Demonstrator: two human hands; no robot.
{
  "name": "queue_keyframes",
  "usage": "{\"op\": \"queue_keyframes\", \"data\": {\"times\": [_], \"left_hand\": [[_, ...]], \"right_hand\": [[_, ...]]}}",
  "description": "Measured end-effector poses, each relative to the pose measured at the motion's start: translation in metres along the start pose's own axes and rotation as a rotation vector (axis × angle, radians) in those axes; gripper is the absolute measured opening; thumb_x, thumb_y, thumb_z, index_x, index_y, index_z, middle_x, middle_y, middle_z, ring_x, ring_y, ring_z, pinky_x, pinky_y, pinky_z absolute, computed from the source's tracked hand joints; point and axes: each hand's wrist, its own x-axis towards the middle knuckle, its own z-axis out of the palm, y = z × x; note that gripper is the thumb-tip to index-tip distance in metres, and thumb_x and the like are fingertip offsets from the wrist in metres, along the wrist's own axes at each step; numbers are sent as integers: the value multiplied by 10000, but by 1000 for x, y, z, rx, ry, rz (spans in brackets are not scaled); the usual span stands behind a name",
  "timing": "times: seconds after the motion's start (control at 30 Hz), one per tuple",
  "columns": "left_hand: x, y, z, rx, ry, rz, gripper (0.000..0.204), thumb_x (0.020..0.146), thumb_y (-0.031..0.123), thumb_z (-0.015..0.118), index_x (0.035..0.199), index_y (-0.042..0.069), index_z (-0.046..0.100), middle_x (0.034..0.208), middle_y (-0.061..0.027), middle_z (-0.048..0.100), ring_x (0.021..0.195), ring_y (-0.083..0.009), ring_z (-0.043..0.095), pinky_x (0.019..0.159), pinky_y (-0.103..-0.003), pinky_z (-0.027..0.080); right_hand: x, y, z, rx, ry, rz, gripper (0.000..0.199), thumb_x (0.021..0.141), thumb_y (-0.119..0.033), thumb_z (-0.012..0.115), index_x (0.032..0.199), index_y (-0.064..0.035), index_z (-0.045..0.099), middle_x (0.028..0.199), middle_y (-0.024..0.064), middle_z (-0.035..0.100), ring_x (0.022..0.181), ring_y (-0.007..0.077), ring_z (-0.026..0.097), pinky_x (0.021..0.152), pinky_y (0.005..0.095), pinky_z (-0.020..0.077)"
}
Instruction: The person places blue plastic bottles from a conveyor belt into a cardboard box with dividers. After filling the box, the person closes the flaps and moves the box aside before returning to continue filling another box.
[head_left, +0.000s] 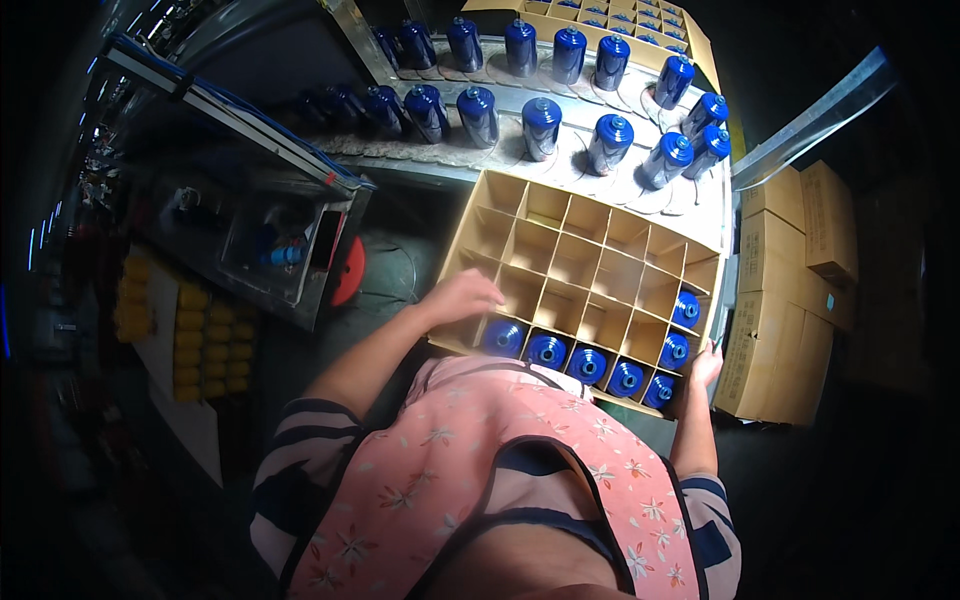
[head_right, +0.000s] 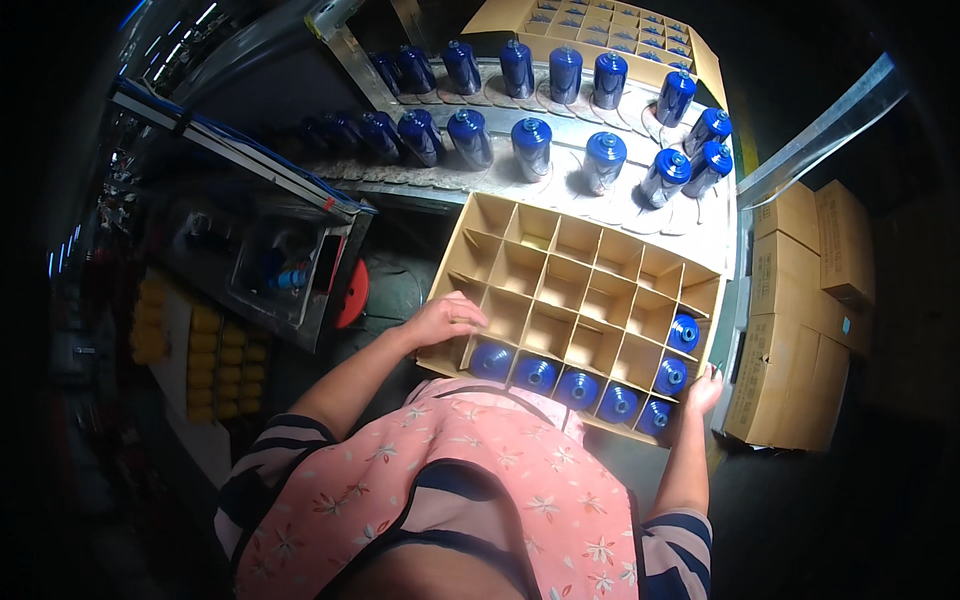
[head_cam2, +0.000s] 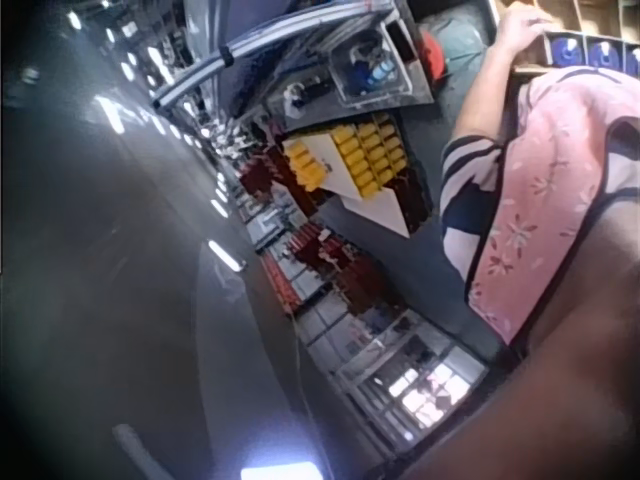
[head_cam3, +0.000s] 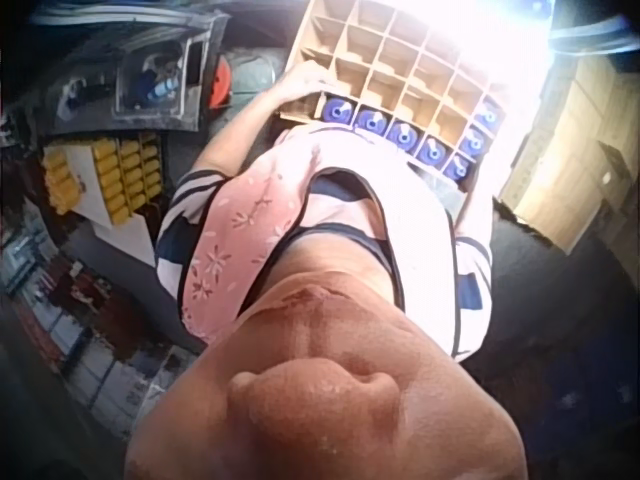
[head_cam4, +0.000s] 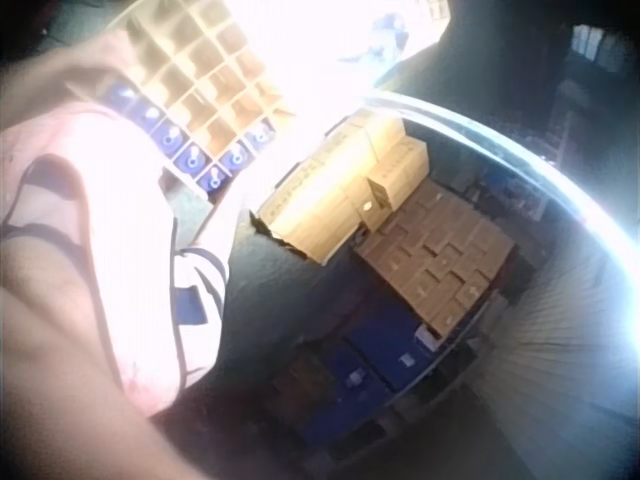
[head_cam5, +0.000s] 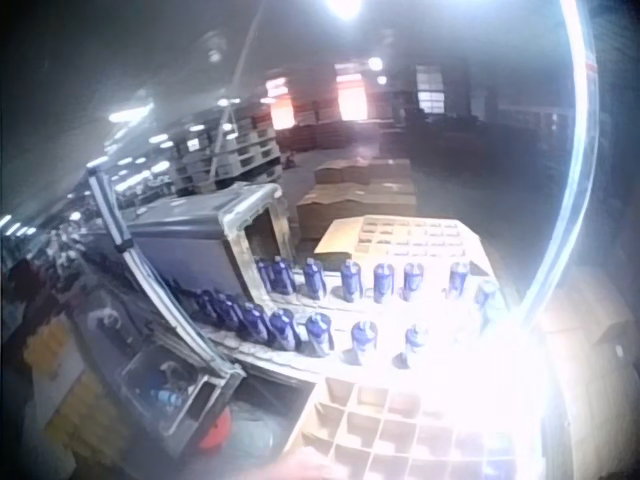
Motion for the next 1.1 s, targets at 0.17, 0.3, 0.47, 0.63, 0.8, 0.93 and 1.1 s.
{"op": "queue_keyframes", "data": {"times": [0.17, 0.3, 0.47, 0.63, 0.8, 0.93, 1.1], "left_hand": [[4, 6, 1, -25, -23, 43, 235, 812, 111, 707, 1045, 130, 733, 1152, 1, 690, 1080, -202, 567, 991, -342, 419], [35, -25, -52, -64, 582, -100, 234, 862, 86, 658, 1087, 89, 722, 1121, -47, 703, 1048, -170, 589, 949, -303, 449], [103, -80, -158, 83, 958, -227, 284, 857, 141, 674, 1139, 155, 711, 1014, -98, 687, 969, -217, 612, 854, -304, 475], [184, -96, -200, -8, 862, -29, 303, 851, 128, 669, 1153, 110, 694, 1060, -114, 713, 910, -194, 663, 845, -299, 493], [262, -103, -175, 55, 658, -63, 510, 786, 264, 756, 1266, 153, 623, 1128, -190, 645, 1037, -315, 620, 931, -360, 473], [288, -106, -149, 201, 525, -212, 486, 768, 278, 762, 1233, 208, 634, 1131, -206, 628, 1055, -319, 608, 924, -363, 474], [296, -89, -140, 109, 527, -184, 376, 766, 232, 750, 1135, 201, 681, 1032, -135, 686, 960, -292, 647, 853, -355, 498]], "right_hand": [[-7, -5, -1, -42, -5, 54, 253, 952, -233, 541, 1019, -32, 678, 927, 176, 696, 853, 323, 649, 802, 406, 481], [-11, -7, 2, -65, 15, 19, 249, 948, -246, 553, 996, -42, 687, 951, 180, 690, 887, 335, 646, 814, 416, 479], [-13, -11, 3, -60, 55, 80, 232, 949, -223, 555, 990, -37, 686, 960, 177, 684, 886, 331, 643, 806, 413, 479], [-18, -14, 4, -41, 36, 123, 232, 947, -212, 557, 978, -17, 678, 954, 172, 680, 877, 327, 639, 804, 410, 477], [-25, -9, 6, -54, 70, 117, 211, 943, -218, 561, 976, -50, 685, 952, 162, 668, 873, 330, 632, 796, 408, 476], [-31, -8, 9, -73, 59, 95, 195, 934, -217, 565, 974, -73, 689, 983, 151, 661, 920, 325, 626, 819, 416, 471], [-31, -14, 12, -70, 58, 119, 196, 929, -213, 568, 974, -65, 688, 1000, 151, 663, 932, 328, 626, 835, 418, 470]]}}
